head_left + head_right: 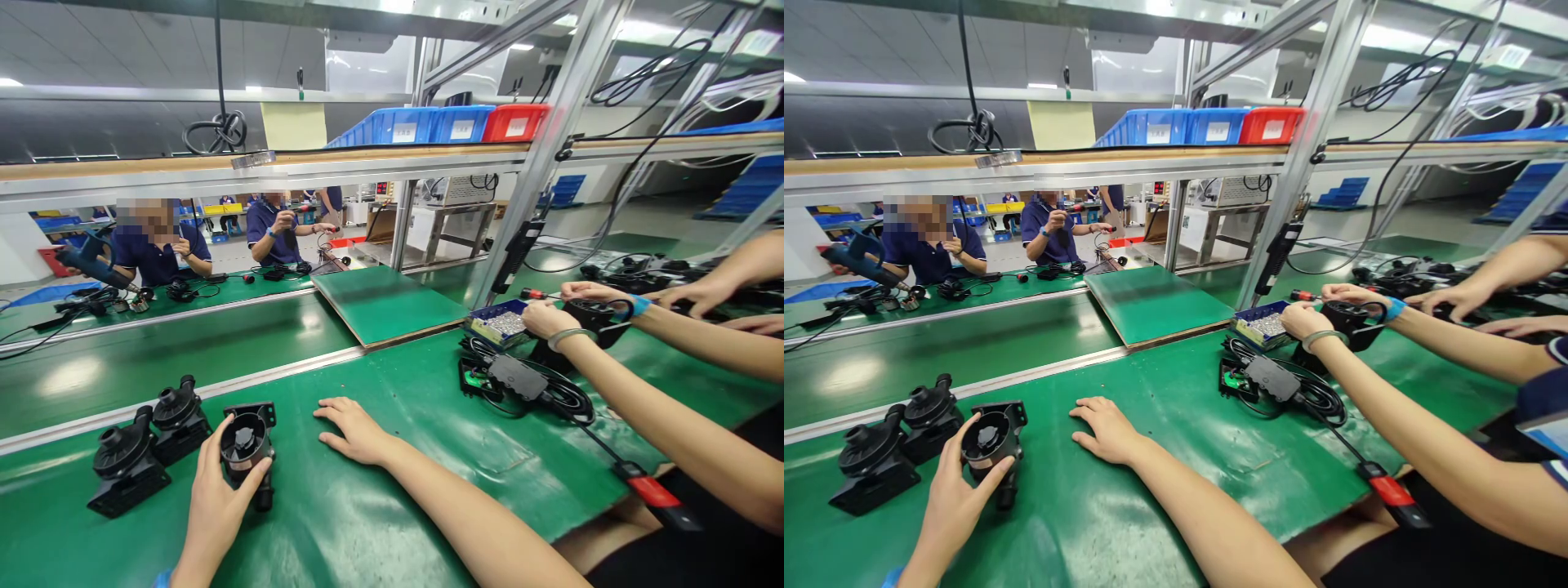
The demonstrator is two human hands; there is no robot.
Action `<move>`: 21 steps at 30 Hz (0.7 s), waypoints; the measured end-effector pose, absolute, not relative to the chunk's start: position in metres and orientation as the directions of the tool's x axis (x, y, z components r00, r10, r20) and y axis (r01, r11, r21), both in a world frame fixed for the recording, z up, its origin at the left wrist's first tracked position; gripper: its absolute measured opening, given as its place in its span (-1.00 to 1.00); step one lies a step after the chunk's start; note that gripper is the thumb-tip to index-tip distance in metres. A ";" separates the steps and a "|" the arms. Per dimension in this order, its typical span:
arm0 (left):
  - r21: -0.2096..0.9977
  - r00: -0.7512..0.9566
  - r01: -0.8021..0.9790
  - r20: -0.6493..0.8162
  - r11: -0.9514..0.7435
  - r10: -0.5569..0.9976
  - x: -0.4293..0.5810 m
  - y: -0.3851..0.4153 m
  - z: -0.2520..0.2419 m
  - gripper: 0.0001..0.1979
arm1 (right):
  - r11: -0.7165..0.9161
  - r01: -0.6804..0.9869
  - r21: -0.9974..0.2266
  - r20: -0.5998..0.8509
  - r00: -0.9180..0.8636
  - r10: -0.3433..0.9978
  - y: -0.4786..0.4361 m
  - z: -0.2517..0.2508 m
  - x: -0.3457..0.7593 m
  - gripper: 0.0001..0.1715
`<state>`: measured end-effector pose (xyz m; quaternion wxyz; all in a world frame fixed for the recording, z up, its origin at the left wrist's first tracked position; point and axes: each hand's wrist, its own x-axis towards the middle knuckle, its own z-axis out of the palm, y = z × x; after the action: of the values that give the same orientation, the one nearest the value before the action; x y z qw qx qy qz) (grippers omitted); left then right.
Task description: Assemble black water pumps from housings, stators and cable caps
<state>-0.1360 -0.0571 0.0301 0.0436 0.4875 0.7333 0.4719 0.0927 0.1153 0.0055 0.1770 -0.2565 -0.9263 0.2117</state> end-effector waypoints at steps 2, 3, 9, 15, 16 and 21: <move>0.736 -0.522 0.673 0.400 0.076 0.754 -0.136 -0.057 0.030 -0.15 | 0.780 0.399 -0.482 0.219 -0.807 0.549 0.116 0.005 0.093 -0.47; 0.736 -0.522 0.673 0.401 0.074 0.753 -0.136 -0.057 0.030 -0.15 | 0.780 0.399 -0.482 0.219 -0.807 0.549 0.116 0.005 0.093 -0.47; 0.742 -0.521 0.667 0.402 0.065 0.753 -0.137 -0.058 0.030 -0.15 | 0.778 0.401 -0.483 0.219 -0.805 0.551 0.116 0.004 0.092 -0.47; 0.747 -0.519 0.663 0.404 0.056 0.753 -0.136 -0.058 0.029 -0.16 | 0.778 0.402 -0.482 0.216 -0.807 0.550 0.116 0.004 0.092 -0.47; 0.747 -0.519 0.662 0.405 0.055 0.753 -0.136 -0.058 0.029 -0.16 | 0.778 0.402 -0.482 0.216 -0.806 0.551 0.116 0.004 0.092 -0.48; 0.750 -0.521 0.659 0.408 0.050 0.750 -0.136 -0.058 0.031 -0.16 | 0.778 0.401 -0.484 0.217 -0.806 0.551 0.116 0.004 0.092 -0.48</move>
<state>-0.1356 -0.0577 0.0306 0.0465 0.4873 0.7229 0.4877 0.0925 0.1159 0.0042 0.1760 -0.2570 -0.9262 0.2125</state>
